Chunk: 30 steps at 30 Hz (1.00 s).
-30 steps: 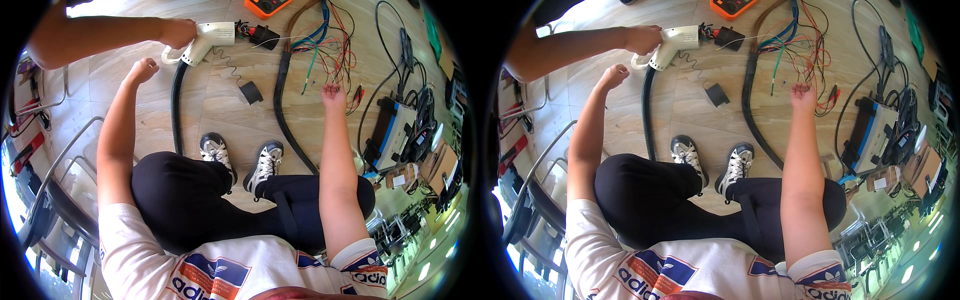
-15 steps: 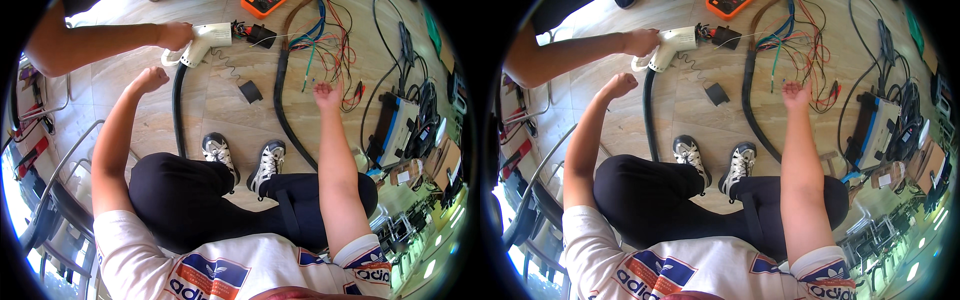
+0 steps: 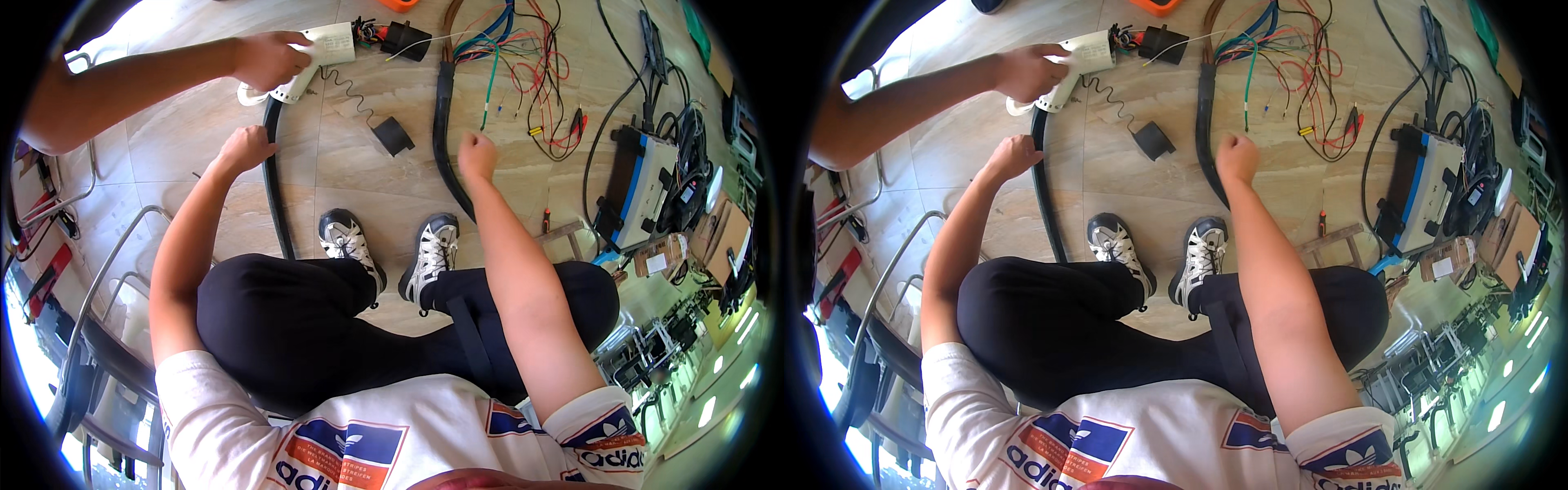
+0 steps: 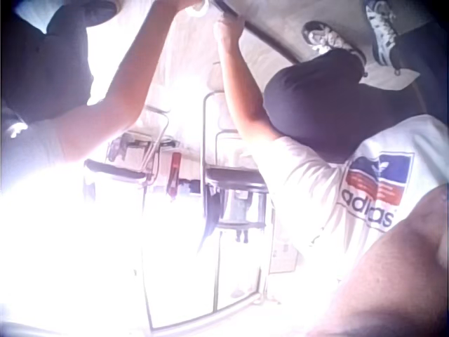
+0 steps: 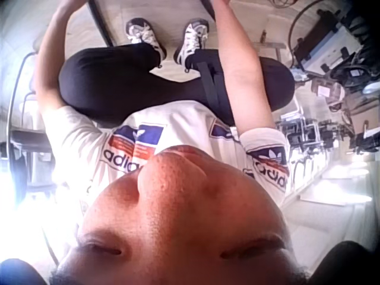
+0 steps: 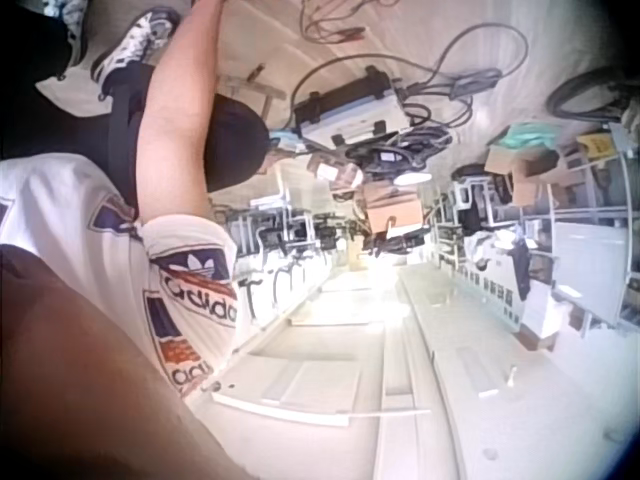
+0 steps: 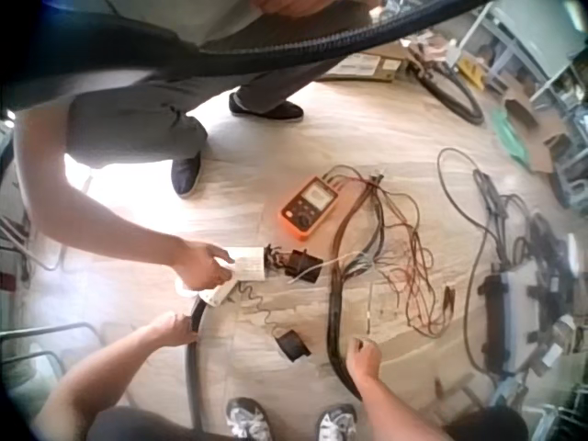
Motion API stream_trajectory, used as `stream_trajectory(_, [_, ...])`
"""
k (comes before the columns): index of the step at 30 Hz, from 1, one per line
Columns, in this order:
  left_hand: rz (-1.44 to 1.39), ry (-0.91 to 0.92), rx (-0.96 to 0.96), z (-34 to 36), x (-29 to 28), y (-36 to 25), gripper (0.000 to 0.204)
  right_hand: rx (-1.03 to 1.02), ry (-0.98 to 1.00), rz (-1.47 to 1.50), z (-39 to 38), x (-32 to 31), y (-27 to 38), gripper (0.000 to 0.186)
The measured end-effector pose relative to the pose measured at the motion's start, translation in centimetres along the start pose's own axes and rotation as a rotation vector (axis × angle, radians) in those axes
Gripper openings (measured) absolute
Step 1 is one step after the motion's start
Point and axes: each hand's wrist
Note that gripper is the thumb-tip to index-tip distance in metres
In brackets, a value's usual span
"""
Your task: The person sorts colored wires by hand, uses pliers to adjust the wire ends, and measures electrical connections using a handheld multimeter. They then apply tape to a wire bundle and press the components into a white plastic housing with assistance from another person.
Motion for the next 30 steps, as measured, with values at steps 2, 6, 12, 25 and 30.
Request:
stream_trajectory(2, [0.144,0.011,-0.093,-0.3,0.3,0.4,0.041,-0.036,0.124,0.030,-1.5,0.7,1.9,0.042])
stream_trajectory(6, [0.150,0.096,-0.136,-0.4,1.7,1.4,0.053,0.032,0.413,0.076,-3.4,1.8,5.2,0.058])
stream_trajectory(12, [0.063,0.155,-0.047,1.1,4.8,2.5,0.061,-0.071,0.675,0.033,-3.5,2.9,5.4,0.089])
stream_trajectory(25, [-0.339,-0.114,-0.273,3.5,-1.0,3.0,0.074,-0.065,0.611,0.064,-3.4,5.2,4.4,0.085])
stream_trajectory(30, [-1.001,-0.174,-0.426,4.5,-1.6,4.9,0.068,-0.063,0.642,0.071,-3.3,5.1,4.2,0.079])
Point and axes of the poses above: each hand's wrist, its own z-axis towards the middle knuckle, its own x-axis out of the palm, y = z × x, and after that the axes turned 7 degrees about z, right-handed
